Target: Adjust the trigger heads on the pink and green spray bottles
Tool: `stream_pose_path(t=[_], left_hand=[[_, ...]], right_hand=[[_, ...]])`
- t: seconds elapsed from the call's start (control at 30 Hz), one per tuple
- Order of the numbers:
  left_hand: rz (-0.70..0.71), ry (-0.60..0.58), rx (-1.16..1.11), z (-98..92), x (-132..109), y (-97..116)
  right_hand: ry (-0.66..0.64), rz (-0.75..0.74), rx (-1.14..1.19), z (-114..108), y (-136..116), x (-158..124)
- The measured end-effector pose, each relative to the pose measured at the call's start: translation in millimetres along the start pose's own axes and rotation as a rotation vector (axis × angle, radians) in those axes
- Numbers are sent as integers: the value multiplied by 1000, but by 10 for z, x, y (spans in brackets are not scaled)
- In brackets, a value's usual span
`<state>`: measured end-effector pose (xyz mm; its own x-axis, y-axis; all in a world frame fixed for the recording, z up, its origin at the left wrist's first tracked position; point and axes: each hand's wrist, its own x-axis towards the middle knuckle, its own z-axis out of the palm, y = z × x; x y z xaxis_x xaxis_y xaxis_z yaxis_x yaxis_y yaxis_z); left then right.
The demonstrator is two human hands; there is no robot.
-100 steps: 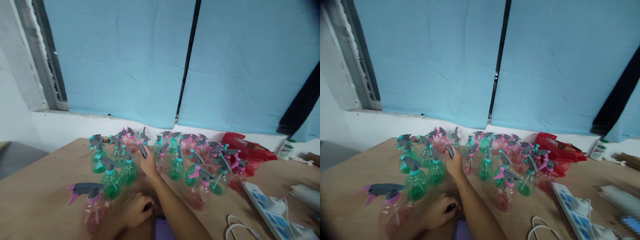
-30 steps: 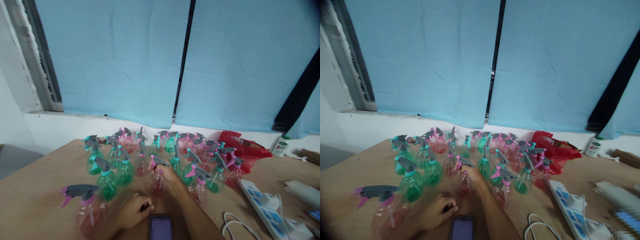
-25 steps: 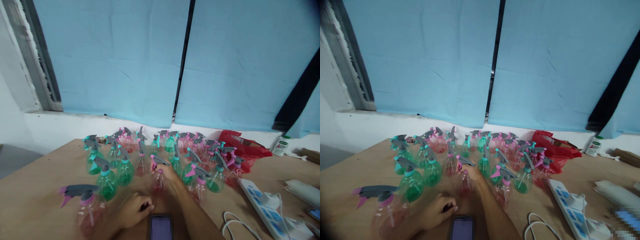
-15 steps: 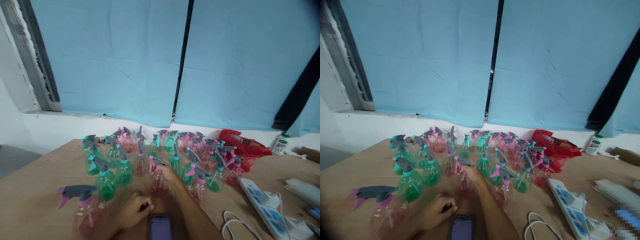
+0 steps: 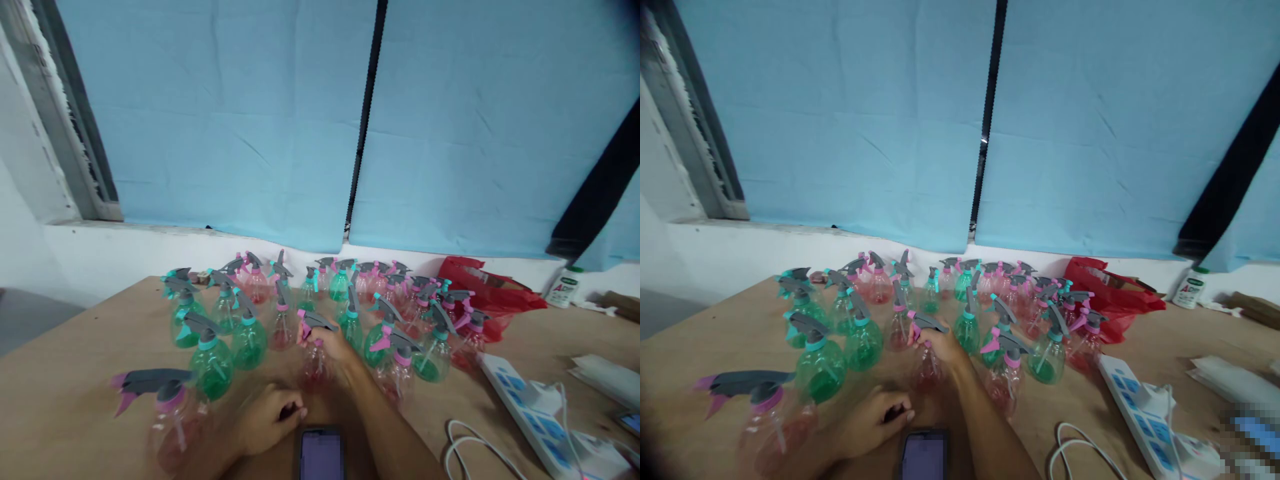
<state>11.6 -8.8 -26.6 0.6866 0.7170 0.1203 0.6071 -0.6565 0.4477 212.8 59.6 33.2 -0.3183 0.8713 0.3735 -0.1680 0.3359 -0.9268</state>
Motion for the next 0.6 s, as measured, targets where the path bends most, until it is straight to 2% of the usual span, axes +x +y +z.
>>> stream_pose_path(t=[0.13, 0.37, 0.5, 0.6], left_hand=[[-1, 17, 9, -15, -5, 10], [-8, 6, 16, -28, -5, 29], [-11, 44, 41, -26, -11, 37], [-10, 20, 30, -43, -14, 51]], right_hand=[[58, -41, -34, 4, -16, -15], [72, 99, -140, 19, -24, -28], [82, 13, -132, 30, -33, -26], [113, -6, -149, 31, -23, -27]])
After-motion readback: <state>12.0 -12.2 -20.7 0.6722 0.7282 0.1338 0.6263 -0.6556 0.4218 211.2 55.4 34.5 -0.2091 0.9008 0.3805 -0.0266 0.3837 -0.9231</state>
